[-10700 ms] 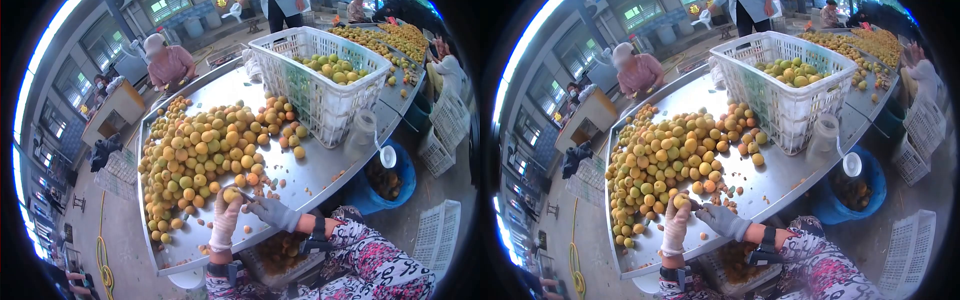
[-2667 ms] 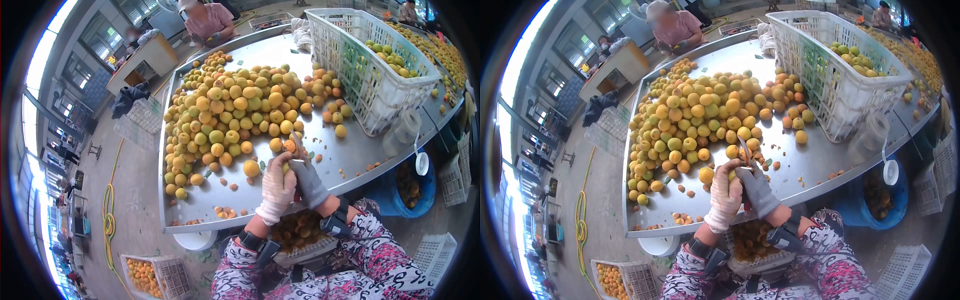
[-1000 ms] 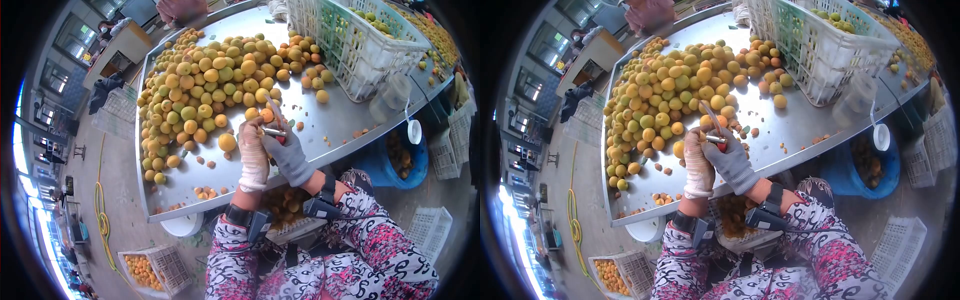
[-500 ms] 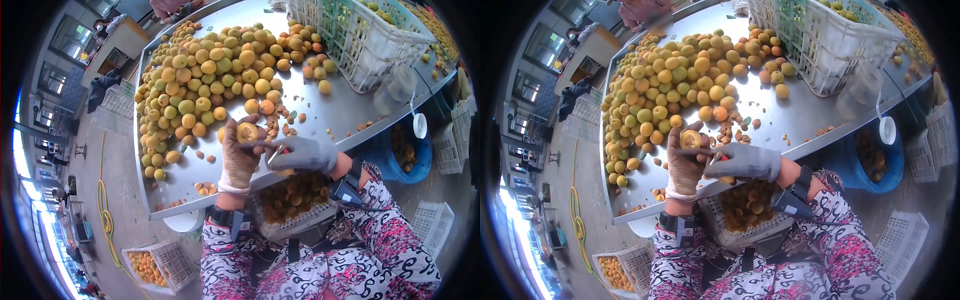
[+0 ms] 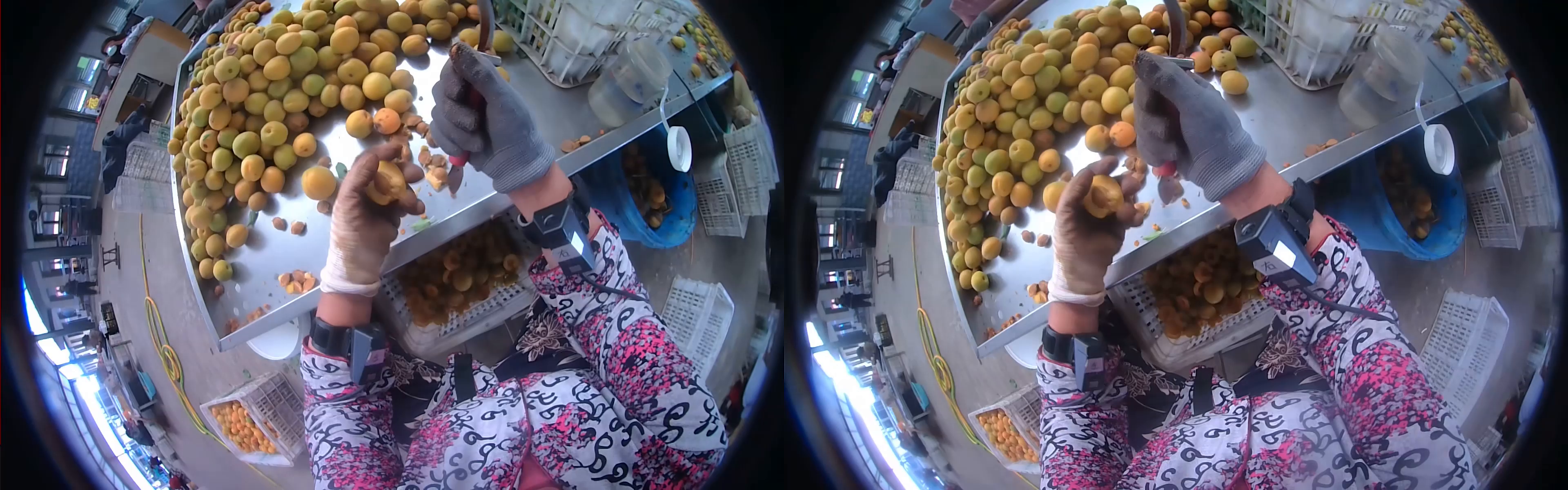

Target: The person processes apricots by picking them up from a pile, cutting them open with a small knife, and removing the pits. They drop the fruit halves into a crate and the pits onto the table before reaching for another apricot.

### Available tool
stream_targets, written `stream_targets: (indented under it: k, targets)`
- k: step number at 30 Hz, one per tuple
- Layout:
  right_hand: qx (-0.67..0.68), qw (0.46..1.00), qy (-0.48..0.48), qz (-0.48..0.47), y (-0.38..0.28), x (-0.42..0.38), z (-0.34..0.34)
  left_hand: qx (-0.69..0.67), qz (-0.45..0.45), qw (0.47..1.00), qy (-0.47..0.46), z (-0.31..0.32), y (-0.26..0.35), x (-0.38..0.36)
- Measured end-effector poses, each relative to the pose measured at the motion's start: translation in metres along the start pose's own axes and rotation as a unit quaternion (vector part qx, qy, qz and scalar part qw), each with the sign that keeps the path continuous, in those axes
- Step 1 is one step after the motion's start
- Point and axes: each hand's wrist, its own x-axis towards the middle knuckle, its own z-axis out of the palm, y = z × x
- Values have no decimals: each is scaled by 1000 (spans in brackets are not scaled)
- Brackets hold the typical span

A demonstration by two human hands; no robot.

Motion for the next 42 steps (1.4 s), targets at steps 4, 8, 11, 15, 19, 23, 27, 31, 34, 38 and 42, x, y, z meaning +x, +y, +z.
stream_targets:
  k: [4, 8, 11, 15, 19, 23, 27, 31, 34, 38, 42]
  targets:
    - [15, 999, 14, -47, -6, 1, 11, 14, -31, 999, -6, 21, -7, 1]
    - [29, 991, 92, -91, -6, 0, 25, -14, -55, 998, 4, 33, -13, 4]
    - [-4, 988, 102, -112, -4, -1, 31, -6, -58, 998, 26, 38, -15, 5]
    - [-24, 984, 140, -112, 0, -7, 40, -12, -50, 998, 24, 36, -19, 7]
    - [-21, 981, 116, -153, 8, -9, 44, -76, -34, 996, 37, 41, -19, 7]
    - [0, 986, 123, -108, 9, -8, 45, -9, 47, 996, 73, 48, -26, 4]
    - [47, 988, 122, -84, 7, -5, 41, 3, 12, 996, 91, 56, -21, -2]
    - [116, 988, 81, -58, 9, 3, 27, -37, -27, 999, 16, 53, -16, -4]
    - [111, 991, 65, -35, 8, 1, 28, -163, -91, 980, -74, 44, -17, -5]
    - [94, 995, -9, -25, 8, -3, 33, -245, -160, 940, -173, 30, -16, -5]
    - [44, 999, 3, -25, 7, -6, 35, -192, -131, 938, -259, 29, -15, -3]
